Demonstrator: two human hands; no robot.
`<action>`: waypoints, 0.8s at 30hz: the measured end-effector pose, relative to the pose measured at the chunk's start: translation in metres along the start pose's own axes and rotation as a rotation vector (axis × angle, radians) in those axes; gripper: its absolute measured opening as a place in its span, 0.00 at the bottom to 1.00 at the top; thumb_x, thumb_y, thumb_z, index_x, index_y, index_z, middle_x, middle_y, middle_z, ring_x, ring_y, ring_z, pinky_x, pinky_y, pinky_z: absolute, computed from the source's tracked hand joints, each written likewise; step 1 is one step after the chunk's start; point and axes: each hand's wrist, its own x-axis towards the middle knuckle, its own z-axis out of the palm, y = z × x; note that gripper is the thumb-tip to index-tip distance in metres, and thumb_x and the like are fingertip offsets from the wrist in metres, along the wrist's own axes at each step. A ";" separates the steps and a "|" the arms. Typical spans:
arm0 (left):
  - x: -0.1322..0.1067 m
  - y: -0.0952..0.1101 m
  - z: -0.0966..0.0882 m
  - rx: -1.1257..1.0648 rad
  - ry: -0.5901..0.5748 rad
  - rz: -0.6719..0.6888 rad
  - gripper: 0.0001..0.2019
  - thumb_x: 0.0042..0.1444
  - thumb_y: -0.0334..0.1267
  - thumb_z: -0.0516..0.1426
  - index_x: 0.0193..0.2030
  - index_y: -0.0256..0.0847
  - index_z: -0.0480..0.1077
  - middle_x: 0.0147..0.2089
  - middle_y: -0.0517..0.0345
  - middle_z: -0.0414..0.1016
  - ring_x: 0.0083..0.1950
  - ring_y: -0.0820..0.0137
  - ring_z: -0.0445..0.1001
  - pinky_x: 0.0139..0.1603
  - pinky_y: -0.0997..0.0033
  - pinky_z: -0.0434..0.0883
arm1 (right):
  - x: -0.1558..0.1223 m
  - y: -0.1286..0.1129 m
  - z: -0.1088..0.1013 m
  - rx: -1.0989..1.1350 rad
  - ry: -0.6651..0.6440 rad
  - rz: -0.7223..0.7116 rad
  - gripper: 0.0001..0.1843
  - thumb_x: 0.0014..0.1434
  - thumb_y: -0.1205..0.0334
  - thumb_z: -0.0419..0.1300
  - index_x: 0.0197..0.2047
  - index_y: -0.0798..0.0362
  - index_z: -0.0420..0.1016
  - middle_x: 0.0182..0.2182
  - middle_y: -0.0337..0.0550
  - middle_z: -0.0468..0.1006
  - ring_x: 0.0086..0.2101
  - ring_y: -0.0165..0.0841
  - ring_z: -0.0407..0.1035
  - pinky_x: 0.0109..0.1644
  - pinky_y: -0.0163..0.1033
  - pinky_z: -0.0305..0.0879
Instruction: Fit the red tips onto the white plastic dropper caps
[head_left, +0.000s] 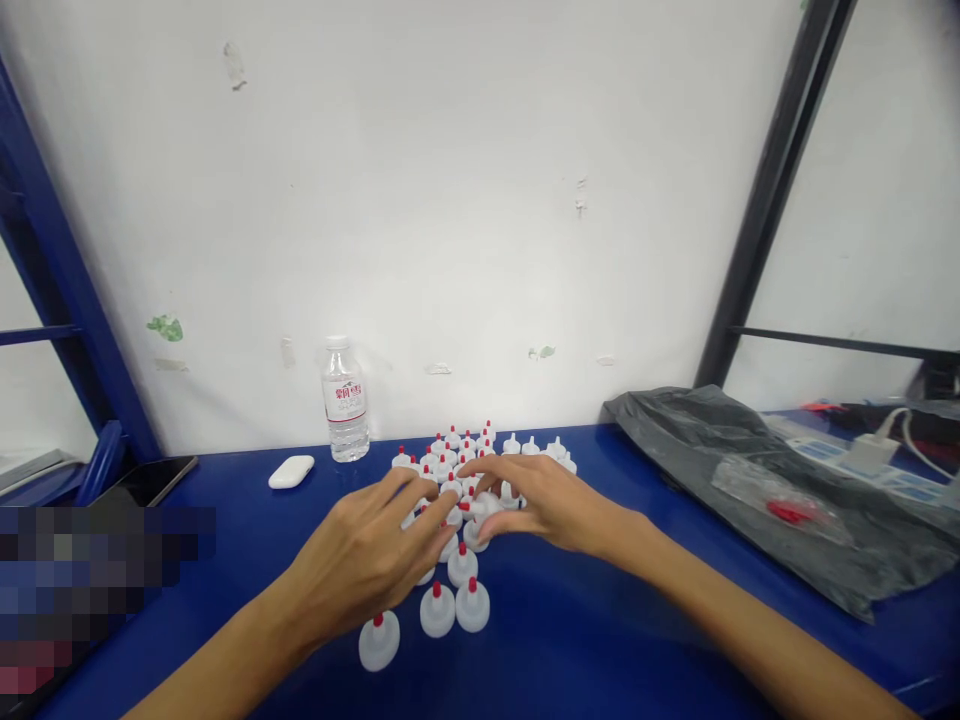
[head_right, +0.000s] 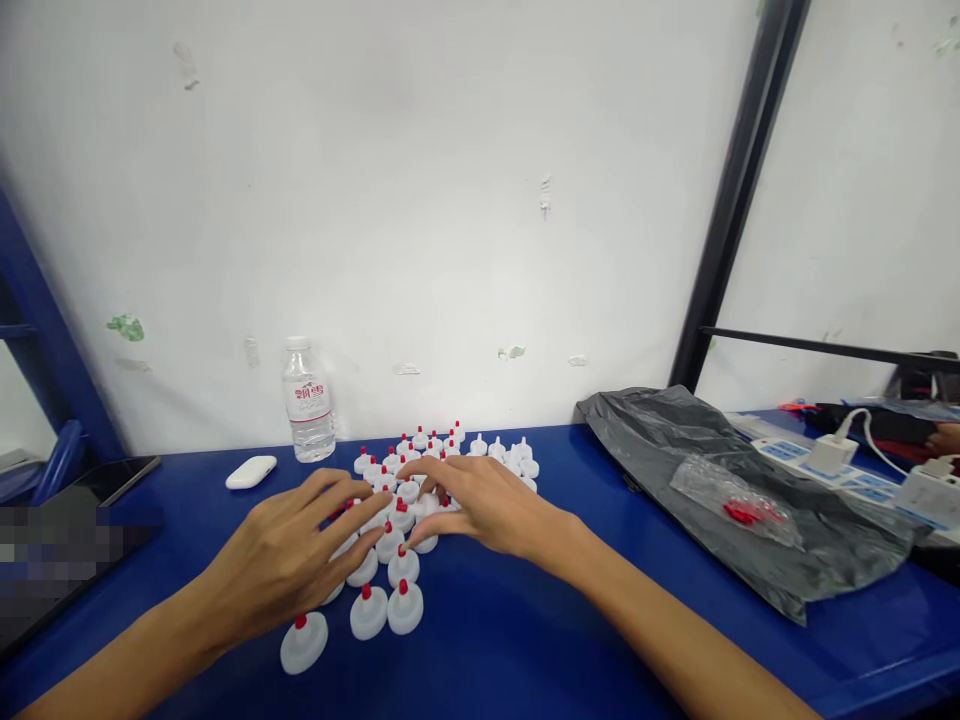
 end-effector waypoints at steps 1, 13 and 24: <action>0.001 0.002 0.000 0.015 -0.017 0.032 0.11 0.63 0.35 0.57 0.51 0.35 0.71 0.39 0.52 0.76 0.41 0.61 0.72 0.38 0.63 0.74 | -0.001 -0.003 0.002 -0.024 0.020 -0.043 0.34 0.57 0.41 0.64 0.62 0.44 0.64 0.45 0.42 0.79 0.42 0.35 0.74 0.47 0.39 0.68; -0.001 0.009 -0.002 -0.156 -0.150 -0.024 0.12 0.65 0.30 0.50 0.30 0.39 0.66 0.29 0.56 0.70 0.32 0.65 0.67 0.27 0.67 0.60 | 0.003 -0.018 0.016 -0.343 0.256 -0.389 0.23 0.64 0.47 0.59 0.53 0.55 0.72 0.36 0.43 0.81 0.34 0.32 0.71 0.42 0.38 0.65; 0.011 0.012 0.010 -1.115 -0.245 -0.875 0.23 0.66 0.51 0.48 0.23 0.41 0.58 0.21 0.65 0.57 0.24 0.74 0.58 0.27 0.72 0.57 | 0.011 -0.014 0.015 -0.715 0.470 -0.544 0.09 0.67 0.66 0.59 0.50 0.56 0.73 0.44 0.42 0.82 0.33 0.29 0.70 0.48 0.41 0.66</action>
